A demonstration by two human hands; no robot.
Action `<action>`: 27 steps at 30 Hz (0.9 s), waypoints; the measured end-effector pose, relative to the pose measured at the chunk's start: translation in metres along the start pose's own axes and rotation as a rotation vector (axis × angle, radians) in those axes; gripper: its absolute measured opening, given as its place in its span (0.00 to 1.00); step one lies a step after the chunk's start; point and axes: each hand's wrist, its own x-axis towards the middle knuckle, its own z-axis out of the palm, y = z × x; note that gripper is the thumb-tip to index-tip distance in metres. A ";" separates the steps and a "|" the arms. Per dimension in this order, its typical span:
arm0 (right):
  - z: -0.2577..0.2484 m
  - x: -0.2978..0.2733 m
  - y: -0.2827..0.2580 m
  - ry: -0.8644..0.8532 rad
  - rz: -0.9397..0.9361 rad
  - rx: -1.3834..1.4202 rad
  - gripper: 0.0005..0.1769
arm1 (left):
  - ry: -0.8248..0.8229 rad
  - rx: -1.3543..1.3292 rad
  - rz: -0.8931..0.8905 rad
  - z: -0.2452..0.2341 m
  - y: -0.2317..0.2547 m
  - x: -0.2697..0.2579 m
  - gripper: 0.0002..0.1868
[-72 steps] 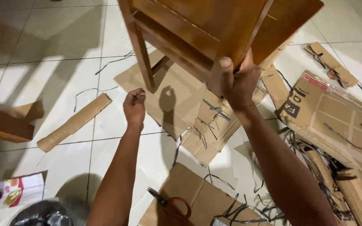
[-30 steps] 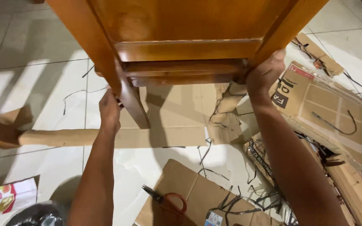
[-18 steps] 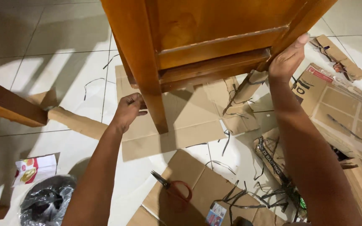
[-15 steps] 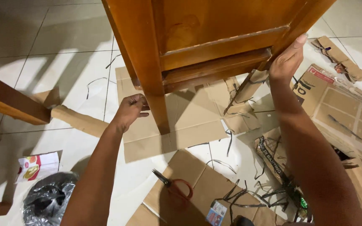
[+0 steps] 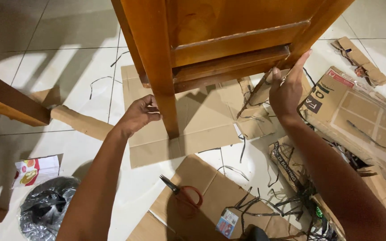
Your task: Wrapping a wooden chair leg with cardboard and securing it with wire ties for protection
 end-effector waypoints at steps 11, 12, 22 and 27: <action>0.012 0.015 0.038 0.061 -0.035 -0.033 0.46 | -0.041 -0.067 -0.013 0.013 0.000 0.022 0.15; 0.011 0.019 0.043 0.061 -0.032 -0.036 0.46 | -0.044 -0.066 -0.014 0.017 -0.002 0.026 0.15; 0.002 0.048 0.079 -0.104 0.231 0.076 0.46 | -0.054 0.169 0.028 0.070 0.019 0.024 0.14; 0.009 0.047 0.108 -0.073 0.199 0.112 0.42 | -0.132 0.179 0.032 0.088 0.016 0.015 0.14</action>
